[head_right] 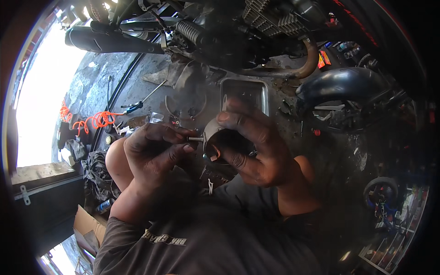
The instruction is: The person assembles a carburetor by hand, inserting a needle valve and a small bracket into the housing, and then places a circular spring over the assembly.
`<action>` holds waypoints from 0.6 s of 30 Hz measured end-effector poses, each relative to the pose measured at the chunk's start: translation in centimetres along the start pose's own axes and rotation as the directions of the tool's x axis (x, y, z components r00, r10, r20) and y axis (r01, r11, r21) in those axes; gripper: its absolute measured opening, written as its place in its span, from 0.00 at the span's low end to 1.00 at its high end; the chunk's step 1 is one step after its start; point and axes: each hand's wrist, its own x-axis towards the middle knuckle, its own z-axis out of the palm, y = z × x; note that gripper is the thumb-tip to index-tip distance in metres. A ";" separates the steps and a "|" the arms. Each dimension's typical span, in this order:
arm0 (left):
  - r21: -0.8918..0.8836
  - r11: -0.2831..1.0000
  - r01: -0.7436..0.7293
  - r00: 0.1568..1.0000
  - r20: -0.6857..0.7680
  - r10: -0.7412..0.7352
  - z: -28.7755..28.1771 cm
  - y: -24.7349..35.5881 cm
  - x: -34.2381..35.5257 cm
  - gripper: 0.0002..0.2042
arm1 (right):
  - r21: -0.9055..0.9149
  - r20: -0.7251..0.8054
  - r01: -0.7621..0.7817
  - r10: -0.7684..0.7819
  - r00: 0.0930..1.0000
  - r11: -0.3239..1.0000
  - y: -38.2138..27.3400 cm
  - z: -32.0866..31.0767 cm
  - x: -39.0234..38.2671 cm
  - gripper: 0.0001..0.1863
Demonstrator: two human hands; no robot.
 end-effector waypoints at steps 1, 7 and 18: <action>0.013 0.999 0.029 0.999 0.015 -0.029 -0.2 0.2 0.1 0.08 | 0.019 0.009 -0.016 0.016 1.000 1.000 0.0 -0.1 0.0 0.31; 0.240 0.958 0.155 0.983 0.055 -0.173 -1.4 1.3 0.0 0.07 | 0.082 0.075 -0.028 0.022 0.997 0.996 0.2 0.1 0.1 0.30; 0.031 0.939 0.342 0.939 0.034 -0.343 -2.2 0.7 -0.5 0.08 | 0.157 0.061 -0.070 0.061 0.996 0.985 0.5 1.6 -0.5 0.31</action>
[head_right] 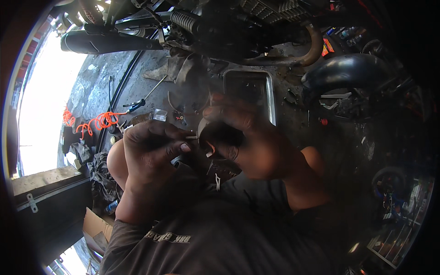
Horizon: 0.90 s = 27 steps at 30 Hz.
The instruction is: The person assembles a carburetor by hand, inserting a needle valve and a small bracket into the housing, and then places a circular spring over the assembly.
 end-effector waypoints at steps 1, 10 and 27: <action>-0.061 0.998 0.000 1.000 0.012 0.001 0.0 -0.1 0.0 0.08 | 0.002 0.003 -0.007 0.007 1.000 1.000 0.0 0.0 0.0 0.32; -0.169 0.985 0.009 1.000 -0.025 -0.013 0.0 -0.8 -0.2 0.10 | 0.036 0.007 -0.023 0.022 1.000 0.999 -0.1 0.4 0.1 0.32; -0.035 0.998 -0.059 0.998 -0.013 0.058 -0.1 -1.0 0.2 0.11 | -0.009 0.006 -0.025 0.025 1.000 1.000 -0.4 1.1 0.1 0.31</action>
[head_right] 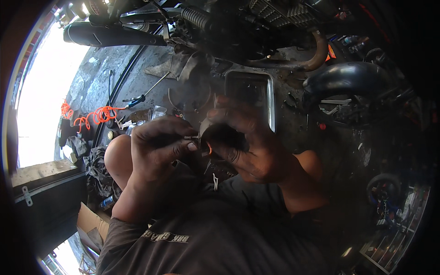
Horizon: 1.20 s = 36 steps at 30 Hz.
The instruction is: The person assembles a carburetor by hand, inserting a needle valve and a small bracket into the housing, and then places a circular spring over the assembly.
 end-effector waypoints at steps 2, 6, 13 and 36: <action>0.098 0.995 -0.036 0.998 0.054 0.031 0.0 0.2 0.2 0.11 | -0.012 0.002 -0.003 0.003 1.000 1.000 0.0 0.1 -0.1 0.31; 0.121 0.989 -0.088 0.995 0.053 0.082 -0.1 0.1 0.1 0.13 | -0.013 -0.018 0.059 -0.059 0.998 0.998 0.4 0.5 0.0 0.20; 0.394 0.840 -0.374 0.927 0.133 0.350 -0.4 1.8 0.8 0.12 | -0.068 0.043 0.098 -0.095 0.995 0.993 0.7 0.4 0.1 0.15; 0.574 0.736 -0.360 0.933 0.229 0.278 -1.4 1.2 0.5 0.12 | -0.042 0.091 0.051 -0.047 0.995 0.998 0.4 1.2 -0.1 0.17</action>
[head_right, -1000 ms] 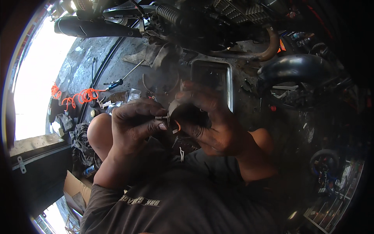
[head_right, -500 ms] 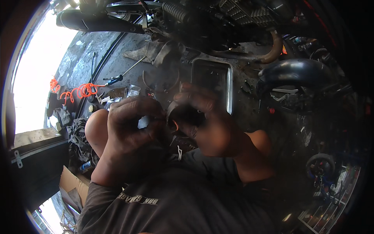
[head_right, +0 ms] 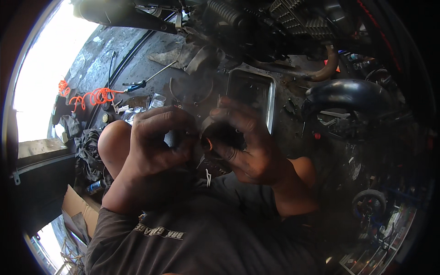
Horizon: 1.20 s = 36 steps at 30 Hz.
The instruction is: The person assembles a carburetor by hand, inserting a needle valve and a small bracket into the housing, and then places a circular spring over the assembly.
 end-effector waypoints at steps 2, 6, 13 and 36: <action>-0.093 0.995 0.037 0.999 -0.011 -0.038 0.2 -0.1 -0.1 0.12 | 0.008 -0.006 -0.046 0.046 0.999 0.999 -0.5 0.2 -0.4 0.17; -0.142 0.990 -0.013 1.000 -0.028 0.010 0.2 0.3 0.2 0.09 | 0.247 -0.018 -0.205 0.216 0.976 0.947 0.2 0.5 -0.7 0.18; 0.031 0.997 -0.064 0.998 -0.014 0.064 0.0 0.5 -0.1 0.14 | 0.133 -0.016 -0.053 0.056 0.998 0.990 0.4 0.6 -0.5 0.18; 0.221 0.968 -0.117 0.989 -0.059 0.133 0.1 0.4 -0.4 0.13 | 0.267 0.065 -0.112 0.098 0.993 0.957 0.8 1.1 -0.9 0.26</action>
